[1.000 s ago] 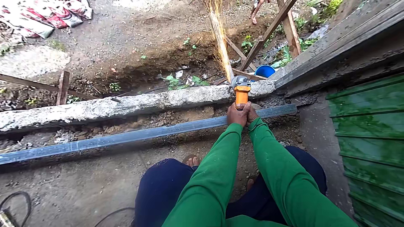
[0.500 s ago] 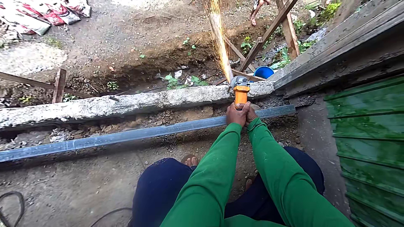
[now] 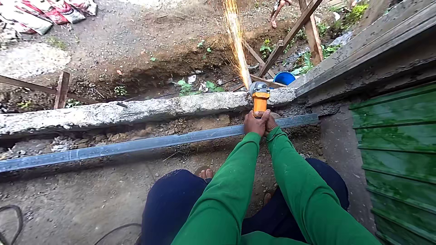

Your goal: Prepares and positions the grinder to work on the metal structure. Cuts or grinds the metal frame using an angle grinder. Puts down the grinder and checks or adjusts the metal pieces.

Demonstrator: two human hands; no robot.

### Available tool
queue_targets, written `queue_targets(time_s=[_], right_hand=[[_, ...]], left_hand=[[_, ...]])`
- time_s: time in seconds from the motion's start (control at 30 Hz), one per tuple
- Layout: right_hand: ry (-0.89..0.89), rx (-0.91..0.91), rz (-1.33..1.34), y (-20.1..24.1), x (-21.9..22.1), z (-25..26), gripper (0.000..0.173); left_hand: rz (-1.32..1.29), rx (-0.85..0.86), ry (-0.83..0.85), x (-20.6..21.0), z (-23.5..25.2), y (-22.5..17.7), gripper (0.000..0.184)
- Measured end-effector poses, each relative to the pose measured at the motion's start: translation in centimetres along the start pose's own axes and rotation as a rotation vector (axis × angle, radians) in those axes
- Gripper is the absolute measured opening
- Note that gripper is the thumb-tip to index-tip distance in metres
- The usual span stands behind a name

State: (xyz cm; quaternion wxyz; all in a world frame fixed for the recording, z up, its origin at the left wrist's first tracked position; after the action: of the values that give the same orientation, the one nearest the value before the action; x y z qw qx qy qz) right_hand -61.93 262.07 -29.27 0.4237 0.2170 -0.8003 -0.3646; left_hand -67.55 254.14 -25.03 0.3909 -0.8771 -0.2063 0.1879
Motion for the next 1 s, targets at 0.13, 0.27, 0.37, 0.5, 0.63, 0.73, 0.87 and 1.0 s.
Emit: queue_targets(time_s=[0.13,0.27,0.37,0.5,0.63,0.73,0.87,1.0], right_hand=[[-0.006,0.007,-0.003,-0.01,0.03,0.06,0.026],[-0.009,0.003,0.005,0.06,0.17,0.06,0.023],[-0.02,0.008,-0.006,0.07,0.15,0.05,0.026],[-0.027,0.017,-0.007,0.15,0.25,-0.06,0.025],[-0.024,0.016,0.008,0.04,0.14,0.05,0.026],[-0.023,0.015,-0.002,0.1,0.18,0.0,0.027],[-0.012,0.013,0.001,0.01,0.18,0.03,0.027],[-0.01,0.015,0.006,0.16,0.36,-0.06,0.024]], left_hand=[[0.003,-0.007,-0.002,-0.04,0.02,-0.03,0.078],[0.002,-0.004,-0.001,-0.06,0.04,-0.06,0.079],[0.004,-0.006,-0.007,-0.03,0.08,0.01,0.077],[0.01,-0.014,0.001,-0.07,-0.07,-0.17,0.077],[0.007,-0.008,-0.002,-0.04,0.05,-0.01,0.076],[0.003,-0.004,-0.003,-0.03,0.01,-0.03,0.076],[0.002,-0.007,-0.003,-0.06,0.0,0.02,0.078],[-0.002,-0.008,-0.003,-0.06,0.01,0.01,0.077]])
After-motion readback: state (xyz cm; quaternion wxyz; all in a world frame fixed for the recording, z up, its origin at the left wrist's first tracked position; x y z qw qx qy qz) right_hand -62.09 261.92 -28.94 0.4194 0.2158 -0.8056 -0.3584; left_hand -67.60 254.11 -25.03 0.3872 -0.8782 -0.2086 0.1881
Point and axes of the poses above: each hand's wrist, its own z-axis towards the middle knuckle, its own x-axis out of the palm, y = z × x, the point moved 5 cm from there along z, towards the middle knuckle, and after that the axes turned 14 degrees about y, right-handed, at the moved point
